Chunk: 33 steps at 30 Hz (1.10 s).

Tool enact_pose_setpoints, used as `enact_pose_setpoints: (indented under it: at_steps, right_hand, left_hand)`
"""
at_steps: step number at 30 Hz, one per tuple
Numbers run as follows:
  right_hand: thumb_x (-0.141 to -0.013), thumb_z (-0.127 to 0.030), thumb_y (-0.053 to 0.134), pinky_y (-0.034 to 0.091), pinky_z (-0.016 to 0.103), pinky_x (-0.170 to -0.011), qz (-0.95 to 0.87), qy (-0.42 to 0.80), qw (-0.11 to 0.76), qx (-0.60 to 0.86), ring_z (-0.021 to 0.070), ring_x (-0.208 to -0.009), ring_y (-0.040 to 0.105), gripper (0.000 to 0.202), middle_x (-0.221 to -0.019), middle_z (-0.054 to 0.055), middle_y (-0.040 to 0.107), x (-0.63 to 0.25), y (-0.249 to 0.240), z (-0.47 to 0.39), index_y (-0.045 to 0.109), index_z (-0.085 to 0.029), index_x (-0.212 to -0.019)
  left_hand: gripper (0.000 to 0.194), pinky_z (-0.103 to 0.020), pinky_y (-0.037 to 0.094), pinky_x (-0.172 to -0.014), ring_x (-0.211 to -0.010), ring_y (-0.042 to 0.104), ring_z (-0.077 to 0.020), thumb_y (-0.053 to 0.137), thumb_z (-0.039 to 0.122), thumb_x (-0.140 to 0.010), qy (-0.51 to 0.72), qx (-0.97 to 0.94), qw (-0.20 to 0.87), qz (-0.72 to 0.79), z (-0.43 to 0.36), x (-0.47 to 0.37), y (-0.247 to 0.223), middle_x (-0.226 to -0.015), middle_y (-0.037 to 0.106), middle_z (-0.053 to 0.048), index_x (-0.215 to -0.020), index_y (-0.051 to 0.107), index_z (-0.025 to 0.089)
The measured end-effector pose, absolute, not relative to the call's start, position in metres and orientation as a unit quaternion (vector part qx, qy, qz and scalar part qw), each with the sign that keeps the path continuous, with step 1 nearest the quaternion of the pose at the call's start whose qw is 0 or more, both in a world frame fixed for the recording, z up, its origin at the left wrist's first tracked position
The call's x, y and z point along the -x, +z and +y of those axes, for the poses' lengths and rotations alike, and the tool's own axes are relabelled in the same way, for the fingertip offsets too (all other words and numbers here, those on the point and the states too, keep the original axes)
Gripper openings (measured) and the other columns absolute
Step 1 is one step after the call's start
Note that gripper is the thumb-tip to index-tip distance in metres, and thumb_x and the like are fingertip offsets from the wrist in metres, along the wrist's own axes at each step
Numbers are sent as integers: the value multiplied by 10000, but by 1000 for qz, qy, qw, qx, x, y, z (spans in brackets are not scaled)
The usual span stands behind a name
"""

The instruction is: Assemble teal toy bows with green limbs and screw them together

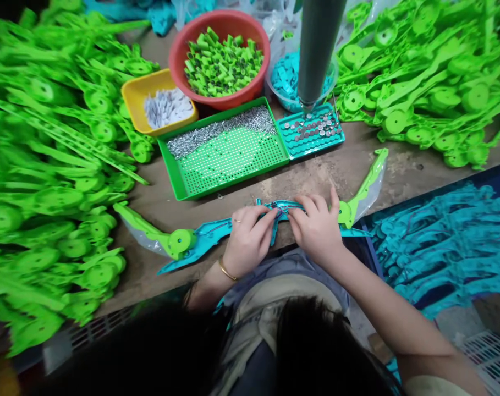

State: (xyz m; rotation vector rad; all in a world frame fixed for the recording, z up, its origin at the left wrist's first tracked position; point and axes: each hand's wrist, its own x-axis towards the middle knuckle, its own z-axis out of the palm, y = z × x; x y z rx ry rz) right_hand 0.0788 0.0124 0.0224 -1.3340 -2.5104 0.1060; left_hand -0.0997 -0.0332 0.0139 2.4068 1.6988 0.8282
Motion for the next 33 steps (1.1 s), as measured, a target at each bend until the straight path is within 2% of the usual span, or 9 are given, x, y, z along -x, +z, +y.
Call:
enact_pose_setpoints:
  at_steps: [5,10,14,25,30,33]
  right_hand:
    - [-951,-331,534,178,540,-1177,-878,29,158,451,232,-1097,579,209,-1163,61,703,-90,33,6,718,-234,-974]
    - [-950,-324,548,215,521,-1164,-841,34,197,502,223,-1079,615,196,-1112,69,707,-123,42,13,706,-223,-1008]
    - [-948,-322,556,226,541,-1151,-838,21,189,512,228,-1060,626,183,-1090,69,708,-140,36,13,708,-220,-952]
    - [-926,-333,585,220,604,-1141,-856,-1,146,496,266,-1130,583,180,-1190,70,690,-136,28,4,745,-253,-905]
    - [-912,-363,604,229,621,-1145,-841,18,172,513,279,-1124,596,268,-1184,111,685,-147,26,9,699,-203,-1105]
    - [-906,-362,615,231,615,-1144,-852,-7,174,494,279,-1100,599,280,-1170,122,689,-143,28,16,687,-182,-1109]
  left_hand:
    - [303,-425,384,-946,-1062,505,-268,570,373,-949,253,-776,-5,578,-46,103,7,-1120,678,-148,-1103,722,160]
    - [366,-459,346,-1032,-1137,485,-285,600,424,-924,249,-780,-18,573,-48,102,4,-1189,664,-147,-1192,704,197]
    - [424,-495,320,-1065,-1178,470,-305,569,508,-924,242,-773,-29,585,-46,100,3,-1242,650,-157,-1162,712,187]
    - [465,-541,305,-1098,-1225,479,-329,583,517,-912,234,-777,-4,584,-44,98,9,-1289,618,-184,-1194,683,161]
    - [424,-527,365,-1076,-1229,498,-317,606,473,-910,306,-711,-14,633,-51,136,21,-1299,590,-158,-1242,648,212]
    - [331,-512,394,-1057,-1209,519,-299,623,373,-912,322,-676,-38,662,-57,161,29,-1256,609,-135,-1211,649,233]
